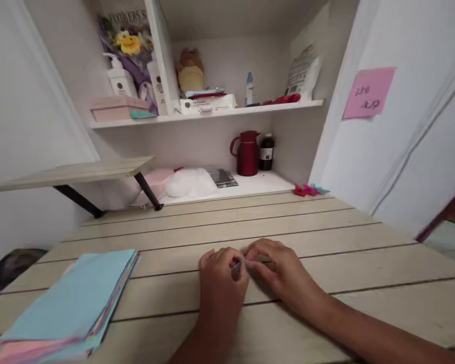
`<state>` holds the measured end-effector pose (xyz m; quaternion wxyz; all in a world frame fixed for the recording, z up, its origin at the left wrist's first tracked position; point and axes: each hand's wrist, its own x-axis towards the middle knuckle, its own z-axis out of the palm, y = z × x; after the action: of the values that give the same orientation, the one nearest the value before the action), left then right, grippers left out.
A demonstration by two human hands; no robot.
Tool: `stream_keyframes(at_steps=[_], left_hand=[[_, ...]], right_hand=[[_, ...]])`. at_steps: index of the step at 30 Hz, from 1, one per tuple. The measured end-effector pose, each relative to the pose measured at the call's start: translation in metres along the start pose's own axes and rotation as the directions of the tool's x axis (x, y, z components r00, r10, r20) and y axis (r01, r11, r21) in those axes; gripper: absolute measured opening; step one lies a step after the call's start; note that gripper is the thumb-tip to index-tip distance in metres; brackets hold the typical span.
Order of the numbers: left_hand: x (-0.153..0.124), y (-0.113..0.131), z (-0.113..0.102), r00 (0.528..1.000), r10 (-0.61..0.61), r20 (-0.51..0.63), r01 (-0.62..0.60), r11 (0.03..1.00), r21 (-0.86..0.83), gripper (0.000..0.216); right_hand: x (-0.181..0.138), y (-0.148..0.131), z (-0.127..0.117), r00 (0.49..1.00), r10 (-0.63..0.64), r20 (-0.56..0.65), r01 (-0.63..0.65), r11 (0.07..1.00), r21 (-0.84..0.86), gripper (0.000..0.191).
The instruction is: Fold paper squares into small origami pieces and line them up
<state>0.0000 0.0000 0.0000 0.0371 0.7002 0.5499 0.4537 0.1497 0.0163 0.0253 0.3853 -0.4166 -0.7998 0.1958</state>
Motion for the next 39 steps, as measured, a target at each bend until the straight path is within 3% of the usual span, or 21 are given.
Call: stream_keyframes(at_steps=[12, 20, 25, 32, 34, 39], left_hand=[[0.000, 0.003, -0.001, 0.991, 0.125, -0.042, -0.121, 0.990, 0.075, 0.014], [-0.002, 0.007, 0.001, 0.988, 0.140, -0.058, -0.133, 0.985, 0.113, 0.015], [0.000, 0.006, 0.004, 0.995, 0.044, -0.093, -0.038, 0.997, 0.065, 0.015], [0.009, -0.010, -0.005, 0.967, -0.245, -0.072, 0.236, 0.965, -0.115, 0.014], [0.011, -0.011, -0.007, 0.969, -0.223, -0.102, 0.209, 0.968, -0.139, 0.015], [0.008, -0.004, -0.007, 0.995, 0.001, -0.099, -0.008, 0.998, -0.069, 0.023]], right_hand=[[-0.004, -0.001, 0.000, 0.991, -0.086, -0.099, 0.082, 0.996, -0.046, 0.011], [-0.002, -0.001, 0.004, 0.990, -0.080, -0.118, 0.071, 0.994, -0.082, 0.011], [-0.001, 0.001, 0.007, 0.988, -0.081, -0.129, 0.067, 0.992, -0.111, 0.011], [0.002, 0.007, 0.003, 0.989, -0.045, -0.144, 0.031, 0.995, -0.100, 0.012], [0.002, 0.008, 0.002, 0.988, -0.047, -0.145, 0.034, 0.996, -0.086, 0.012], [0.001, 0.010, 0.002, 0.988, -0.062, -0.138, 0.050, 0.995, -0.091, 0.011]])
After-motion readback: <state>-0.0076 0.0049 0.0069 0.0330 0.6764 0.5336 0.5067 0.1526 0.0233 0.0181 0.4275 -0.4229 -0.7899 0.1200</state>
